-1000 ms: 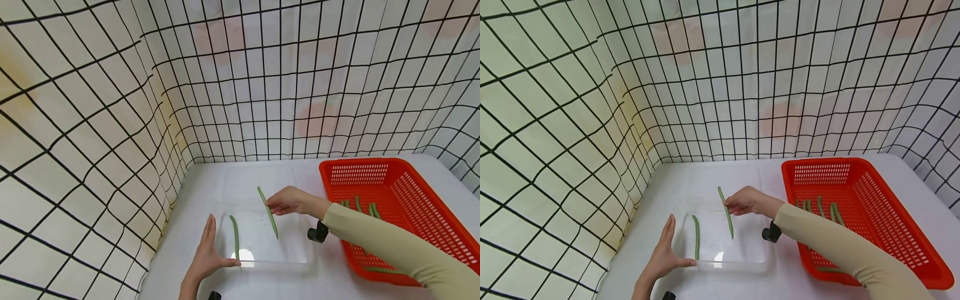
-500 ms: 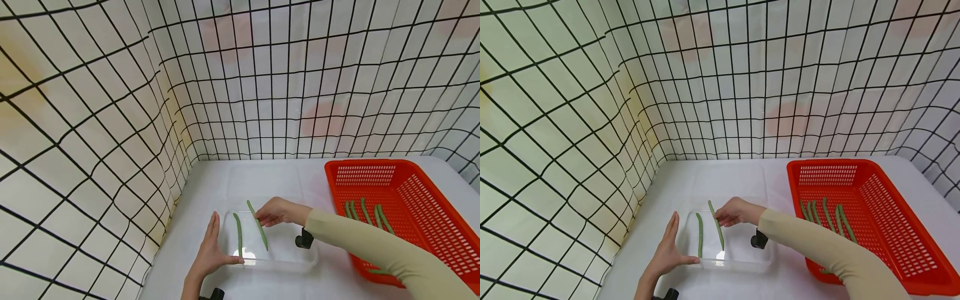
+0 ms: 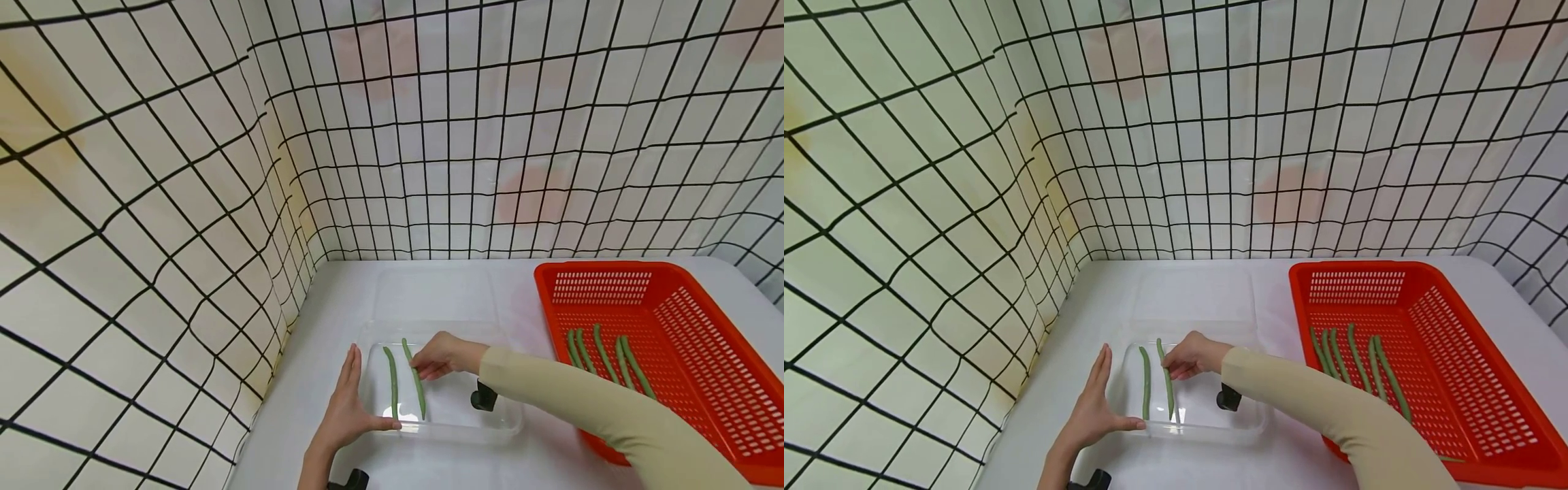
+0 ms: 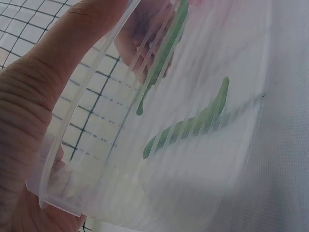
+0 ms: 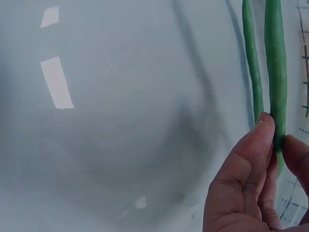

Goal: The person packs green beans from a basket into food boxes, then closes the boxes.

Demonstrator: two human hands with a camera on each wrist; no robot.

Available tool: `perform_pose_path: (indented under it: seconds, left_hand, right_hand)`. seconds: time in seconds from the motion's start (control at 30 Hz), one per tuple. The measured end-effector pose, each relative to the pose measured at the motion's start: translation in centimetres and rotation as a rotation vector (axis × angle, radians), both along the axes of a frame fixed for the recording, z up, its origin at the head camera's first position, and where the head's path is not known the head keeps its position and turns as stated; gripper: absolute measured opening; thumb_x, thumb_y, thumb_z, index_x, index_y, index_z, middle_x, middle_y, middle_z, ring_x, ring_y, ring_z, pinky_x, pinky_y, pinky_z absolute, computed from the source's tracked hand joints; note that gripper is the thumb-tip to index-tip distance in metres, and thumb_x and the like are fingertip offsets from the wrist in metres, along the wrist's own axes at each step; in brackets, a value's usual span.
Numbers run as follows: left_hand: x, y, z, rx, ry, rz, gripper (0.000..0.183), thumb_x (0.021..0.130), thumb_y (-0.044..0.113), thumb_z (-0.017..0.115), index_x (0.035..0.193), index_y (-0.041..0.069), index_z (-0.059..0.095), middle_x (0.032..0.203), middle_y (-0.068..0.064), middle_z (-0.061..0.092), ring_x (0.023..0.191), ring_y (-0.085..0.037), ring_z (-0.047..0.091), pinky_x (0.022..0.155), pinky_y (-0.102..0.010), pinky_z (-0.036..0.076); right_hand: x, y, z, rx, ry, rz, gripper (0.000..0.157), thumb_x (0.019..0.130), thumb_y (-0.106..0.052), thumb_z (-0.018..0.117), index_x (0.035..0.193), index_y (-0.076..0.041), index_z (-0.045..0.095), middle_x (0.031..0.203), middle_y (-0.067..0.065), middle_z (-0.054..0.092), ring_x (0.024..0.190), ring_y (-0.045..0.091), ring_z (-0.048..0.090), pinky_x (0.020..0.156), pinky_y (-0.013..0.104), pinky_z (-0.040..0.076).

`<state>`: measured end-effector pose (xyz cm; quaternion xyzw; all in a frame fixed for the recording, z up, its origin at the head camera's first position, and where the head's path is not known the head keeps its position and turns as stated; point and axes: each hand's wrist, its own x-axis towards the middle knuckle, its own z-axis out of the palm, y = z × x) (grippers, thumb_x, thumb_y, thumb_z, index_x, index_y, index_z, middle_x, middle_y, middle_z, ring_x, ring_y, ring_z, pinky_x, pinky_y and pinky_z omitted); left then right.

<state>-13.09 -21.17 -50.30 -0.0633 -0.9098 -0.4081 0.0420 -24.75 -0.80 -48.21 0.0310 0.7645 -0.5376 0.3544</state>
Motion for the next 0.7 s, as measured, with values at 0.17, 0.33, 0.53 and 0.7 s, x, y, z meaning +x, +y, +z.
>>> perform_pose_path:
  seconds: [0.17,0.33,0.53,0.7]
  left_hand:
    - [0.0,0.0,0.0,-0.002,0.005,-0.007,0.145,0.043,0.060,0.087,0.154,0.012,0.006,0.158,-0.005,0.002,0.141,-0.031,0.011,0.104,-0.055,0.028]
    - [-0.1,0.1,0.0,-0.008,0.010,-0.005,0.146,0.043,0.059,0.088,0.153,0.009,0.007,0.158,-0.006,0.002,0.141,-0.030,0.011,0.103,-0.054,0.029]
    - [0.0,0.1,0.0,-0.005,0.024,-0.004,0.145,0.044,0.054,0.091,0.153,0.008,0.008,0.158,-0.007,0.003,0.141,-0.030,0.012,0.104,-0.054,0.028]
    - [0.0,0.0,0.0,0.001,0.024,-0.009,0.144,0.044,0.050,0.092,0.153,0.011,0.006,0.158,-0.008,0.003,0.141,-0.029,0.011,0.105,-0.053,0.027]
  right_hand:
    - [0.0,-0.5,-0.4,0.028,-0.006,0.013,0.009,0.083,-0.005,0.070,0.080,0.003,0.069,0.065,0.008,0.066,0.050,0.009,0.059,0.052,0.022,0.052]
    - [-0.1,-0.8,-0.8,0.055,-0.006,0.010,0.010,0.082,-0.004,0.071,0.077,0.003,0.068,0.062,0.008,0.064,0.046,0.009,0.057,0.052,0.022,0.052]
    - [-0.2,-1.3,-1.6,0.061,0.007,0.016,0.010,0.082,-0.001,0.068,0.075,0.005,0.068,0.059,0.007,0.062,0.046,0.009,0.057,0.050,0.021,0.051]
    - [-0.2,-1.5,-1.8,0.067,0.005,0.019,0.010,0.083,0.001,0.067,0.074,0.004,0.067,0.059,0.007,0.063,0.047,0.009,0.059,0.050,0.022,0.051]
